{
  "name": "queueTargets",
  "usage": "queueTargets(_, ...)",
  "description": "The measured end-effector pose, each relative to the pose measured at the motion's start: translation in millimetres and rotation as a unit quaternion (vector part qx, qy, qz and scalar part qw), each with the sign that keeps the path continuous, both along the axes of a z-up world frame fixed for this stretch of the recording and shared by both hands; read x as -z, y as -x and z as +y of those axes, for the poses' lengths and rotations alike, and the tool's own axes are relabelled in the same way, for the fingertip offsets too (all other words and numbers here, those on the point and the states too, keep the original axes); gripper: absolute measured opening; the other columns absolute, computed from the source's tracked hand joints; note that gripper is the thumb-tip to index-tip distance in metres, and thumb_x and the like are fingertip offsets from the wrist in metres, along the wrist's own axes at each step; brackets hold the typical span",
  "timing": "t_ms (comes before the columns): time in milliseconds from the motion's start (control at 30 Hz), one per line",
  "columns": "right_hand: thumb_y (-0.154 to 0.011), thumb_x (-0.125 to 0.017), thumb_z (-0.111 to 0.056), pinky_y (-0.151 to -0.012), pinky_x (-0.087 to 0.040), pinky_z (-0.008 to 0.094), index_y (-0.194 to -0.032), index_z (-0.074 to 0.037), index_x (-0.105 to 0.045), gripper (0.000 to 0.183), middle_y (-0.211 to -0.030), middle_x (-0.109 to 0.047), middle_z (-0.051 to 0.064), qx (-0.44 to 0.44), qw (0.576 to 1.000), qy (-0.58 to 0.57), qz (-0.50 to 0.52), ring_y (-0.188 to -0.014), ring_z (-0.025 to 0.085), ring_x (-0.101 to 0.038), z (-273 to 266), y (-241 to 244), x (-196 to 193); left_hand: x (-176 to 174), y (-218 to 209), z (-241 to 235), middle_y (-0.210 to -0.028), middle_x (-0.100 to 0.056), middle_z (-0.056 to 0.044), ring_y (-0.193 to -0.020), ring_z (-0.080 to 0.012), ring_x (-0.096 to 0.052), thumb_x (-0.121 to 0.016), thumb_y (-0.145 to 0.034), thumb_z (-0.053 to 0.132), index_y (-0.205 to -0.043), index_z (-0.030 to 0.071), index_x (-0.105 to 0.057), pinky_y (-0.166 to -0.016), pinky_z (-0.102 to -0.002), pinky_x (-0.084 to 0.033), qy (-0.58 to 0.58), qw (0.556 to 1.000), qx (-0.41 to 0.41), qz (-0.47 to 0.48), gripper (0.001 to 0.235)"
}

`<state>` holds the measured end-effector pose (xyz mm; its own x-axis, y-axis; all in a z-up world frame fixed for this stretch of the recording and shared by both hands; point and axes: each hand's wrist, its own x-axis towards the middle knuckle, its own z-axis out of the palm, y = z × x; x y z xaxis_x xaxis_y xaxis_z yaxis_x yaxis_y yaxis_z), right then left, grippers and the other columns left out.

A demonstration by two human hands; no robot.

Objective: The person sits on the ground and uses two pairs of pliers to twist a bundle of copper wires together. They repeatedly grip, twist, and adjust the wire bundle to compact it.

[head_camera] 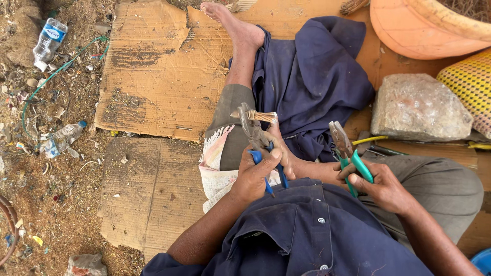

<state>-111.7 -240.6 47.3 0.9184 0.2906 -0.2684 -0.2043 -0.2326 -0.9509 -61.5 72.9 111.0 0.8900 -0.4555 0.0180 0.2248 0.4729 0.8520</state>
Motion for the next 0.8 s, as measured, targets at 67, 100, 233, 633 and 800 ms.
queueTargets(67, -0.093, -0.063, -0.036, -0.089, -0.053, 0.039, -0.097, 0.001, -0.077, 0.039, -0.12, -0.073, 0.015, -0.002, 1.0, -0.017, -0.022, -0.103, 0.023, -0.067, -2.3, -3.7, 15.5, -5.5, -0.6, 1.4, -0.09, -0.066, -0.016, -0.08, -0.0278, -0.069, -0.059, -0.11, 0.019, -0.109, -0.001, -0.056, -0.074, -0.045, -0.059, 0.068, 0.995, 0.036, 0.059, 0.021)
queueTargets(100, -0.094, -0.062, -0.035, -0.092, -0.052, 0.039, -0.097, 0.001, -0.077, 0.04, -0.12, -0.073, 0.015, -0.002, 0.999, -0.026, -0.032, -0.107, 0.022, -0.067, -3.8, -5.2, 22.9, -7.6, -1.5, 2.0, -0.091, -0.065, -0.016, -0.08, -0.0291, -0.069, -0.059, -0.108, 0.019, -0.11, 0.0, -0.055, -0.073, -0.047, -0.06, 0.1, 0.99, 0.049, 0.09, 0.02)
queueTargets(233, -0.095, -0.061, -0.036, -0.087, -0.055, 0.036, -0.097, 0.001, -0.077, 0.04, -0.118, -0.074, 0.012, 0.015, 1.0, -0.011, -0.001, -0.1, 0.02, -0.069, -7.8, -4.9, 52.0, -10.9, -5.7, 6.3, -0.093, -0.064, -0.019, -0.084, -0.0362, -0.069, -0.059, -0.108, 0.021, -0.113, 0.001, -0.053, -0.076, -0.054, -0.059, 0.212, 0.954, 0.141, 0.158, 0.02)
queueTargets(633, -0.092, -0.064, -0.037, -0.082, -0.055, 0.038, -0.096, -0.004, -0.078, 0.036, -0.106, -0.076, 0.009, 0.025, 0.998, 0.063, 0.018, -0.091, 0.02, -0.07, -3.6, 3.0, 106.0, -2.3, -8.7, 5.9, -0.09, -0.065, -0.026, -0.079, -0.0434, -0.071, -0.055, -0.107, 0.021, -0.107, 0.001, -0.053, -0.069, -0.058, -0.06, 0.306, 0.903, 0.214, 0.213, 0.021)
queueTargets(800, -0.091, -0.063, -0.037, -0.08, -0.058, 0.041, -0.098, -0.007, -0.078, 0.034, -0.094, -0.078, 0.011, 0.02, 0.989, 0.132, 0.062, -0.085, 0.023, -0.072, -2.2, 2.9, 111.3, -2.8, -10.2, 6.8, -0.084, -0.065, -0.026, -0.076, -0.0438, -0.071, -0.058, -0.105, 0.02, -0.105, 0.0, -0.053, -0.068, -0.058, -0.06, 0.323, 0.887, 0.24, 0.228, 0.02)
